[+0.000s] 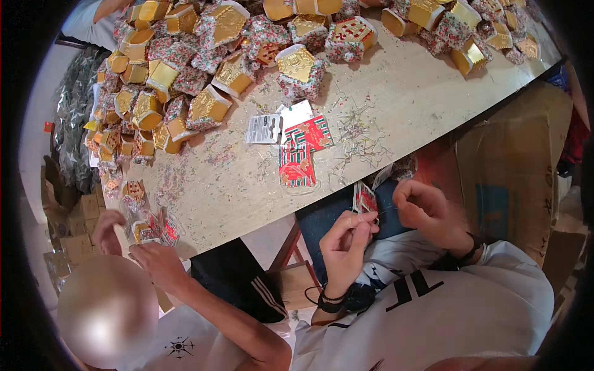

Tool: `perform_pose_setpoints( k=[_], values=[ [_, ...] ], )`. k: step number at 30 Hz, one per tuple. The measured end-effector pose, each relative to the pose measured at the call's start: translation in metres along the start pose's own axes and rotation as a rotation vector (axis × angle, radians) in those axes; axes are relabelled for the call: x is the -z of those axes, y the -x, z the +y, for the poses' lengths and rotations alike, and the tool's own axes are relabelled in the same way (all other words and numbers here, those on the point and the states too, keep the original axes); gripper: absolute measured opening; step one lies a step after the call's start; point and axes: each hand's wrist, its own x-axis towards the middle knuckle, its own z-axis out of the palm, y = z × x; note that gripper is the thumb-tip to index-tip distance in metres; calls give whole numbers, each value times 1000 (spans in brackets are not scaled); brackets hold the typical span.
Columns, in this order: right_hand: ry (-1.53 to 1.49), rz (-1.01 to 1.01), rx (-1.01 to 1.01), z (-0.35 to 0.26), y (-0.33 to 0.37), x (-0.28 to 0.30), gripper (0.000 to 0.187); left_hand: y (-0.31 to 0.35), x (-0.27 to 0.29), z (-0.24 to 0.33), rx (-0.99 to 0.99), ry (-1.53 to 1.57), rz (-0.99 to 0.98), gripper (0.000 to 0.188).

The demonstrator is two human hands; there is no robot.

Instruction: The recorder is packaging small decorated cubes into plastic bags and tying them with silver and gold strings.

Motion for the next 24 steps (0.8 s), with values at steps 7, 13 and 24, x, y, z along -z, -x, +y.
perform_pose_setpoints(
  k=[7, 13, 24],
  values=[
    [-95, -40, -92, 14, -2, -1, 10, 4, -7, -4, -87, -147, 37, 22],
    [-570, -186, -486, 12, -9, 0, 20, 2, -4, -6, -152, -241, 50, 27],
    [-482, -283, -515, 10, -6, 2, 16, 5, -7, -16, -162, -342, 55, 15]
  ],
)
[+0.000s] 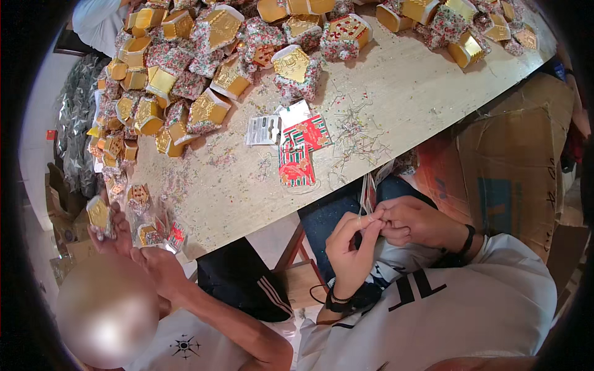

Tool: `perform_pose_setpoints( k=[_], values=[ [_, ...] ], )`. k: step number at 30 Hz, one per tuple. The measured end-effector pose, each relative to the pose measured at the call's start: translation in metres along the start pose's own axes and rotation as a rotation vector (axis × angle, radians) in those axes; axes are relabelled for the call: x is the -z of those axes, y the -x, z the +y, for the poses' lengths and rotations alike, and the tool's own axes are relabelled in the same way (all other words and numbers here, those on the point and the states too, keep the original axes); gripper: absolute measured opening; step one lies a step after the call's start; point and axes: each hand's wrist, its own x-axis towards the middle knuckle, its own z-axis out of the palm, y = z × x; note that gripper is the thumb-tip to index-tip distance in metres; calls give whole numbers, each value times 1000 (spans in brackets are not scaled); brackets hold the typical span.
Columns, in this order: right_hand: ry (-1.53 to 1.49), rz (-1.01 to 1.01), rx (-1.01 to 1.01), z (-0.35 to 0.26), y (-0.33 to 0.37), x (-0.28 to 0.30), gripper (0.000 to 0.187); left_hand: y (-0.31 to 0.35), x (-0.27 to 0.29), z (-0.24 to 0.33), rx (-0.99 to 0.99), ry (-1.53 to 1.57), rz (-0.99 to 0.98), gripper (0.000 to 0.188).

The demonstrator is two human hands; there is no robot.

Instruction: The recorder is packaging small decorated cubes into plastic bags and tying them with silver and gold strings.

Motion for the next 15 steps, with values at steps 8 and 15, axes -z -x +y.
perform_pose_setpoints(
  k=[8, 15],
  values=[
    [618, 133, 572, 21, -4, -4, 8, 2, -8, 13, 104, 78, 157, 12],
    [1331, 203, 836, -1, 1, -11, 23, 0, -13, 19, 173, 221, 174, 15]
  ],
)
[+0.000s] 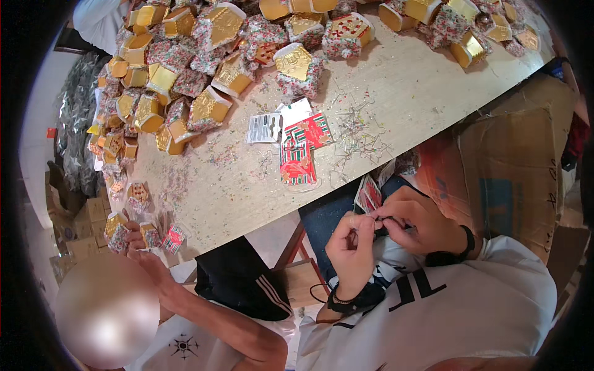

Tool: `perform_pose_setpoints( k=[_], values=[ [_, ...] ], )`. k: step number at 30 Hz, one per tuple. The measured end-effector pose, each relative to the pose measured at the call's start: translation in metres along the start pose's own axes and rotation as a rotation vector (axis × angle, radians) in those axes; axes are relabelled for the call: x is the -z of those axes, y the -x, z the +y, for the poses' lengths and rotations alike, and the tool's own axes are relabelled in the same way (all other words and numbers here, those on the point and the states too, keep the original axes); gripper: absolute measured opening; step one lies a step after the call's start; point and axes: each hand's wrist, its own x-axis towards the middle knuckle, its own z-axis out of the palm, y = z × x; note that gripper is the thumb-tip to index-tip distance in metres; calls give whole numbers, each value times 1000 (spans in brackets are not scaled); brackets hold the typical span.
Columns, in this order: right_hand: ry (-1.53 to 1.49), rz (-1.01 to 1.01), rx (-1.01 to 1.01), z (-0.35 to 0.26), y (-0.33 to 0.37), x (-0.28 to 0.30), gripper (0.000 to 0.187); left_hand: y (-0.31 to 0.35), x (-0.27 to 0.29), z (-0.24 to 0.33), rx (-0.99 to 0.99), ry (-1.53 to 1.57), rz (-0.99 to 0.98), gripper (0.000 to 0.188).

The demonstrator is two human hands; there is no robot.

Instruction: The recorder is packaging small decorated cubes into plastic bags and tying them with silver and gold strings.

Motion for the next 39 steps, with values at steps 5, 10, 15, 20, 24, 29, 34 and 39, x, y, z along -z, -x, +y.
perform_pose_setpoints(
  k=[5, 10, 15, 20, 24, 29, 34, 39],
  values=[
    [-13, 31, 186, 12, -2, 12, 33, 1, 12, -3, 115, 104, -92, 12],
    [216, 3, 390, 20, -17, 23, 35, 1, 16, -3, 372, 190, -153, 20],
    [223, -104, 463, 28, -23, 27, 31, 3, 12, -4, 359, 153, -157, 17],
    [-14, -159, 388, 36, -16, 26, 31, 7, 8, -1, 297, 57, -151, 10],
    [-128, -168, 280, 38, -8, 28, 28, 7, 11, -5, 271, -8, -187, 13],
    [-181, -241, 235, 42, -4, 37, 22, 7, 9, -8, 229, -103, -238, 10],
    [-206, -161, 279, 49, -2, 30, 22, 1, 11, -8, 306, -40, -281, 13],
    [-250, -88, 247, 47, -3, 23, 24, -4, 10, -5, 349, 53, -275, 18]
  ],
)
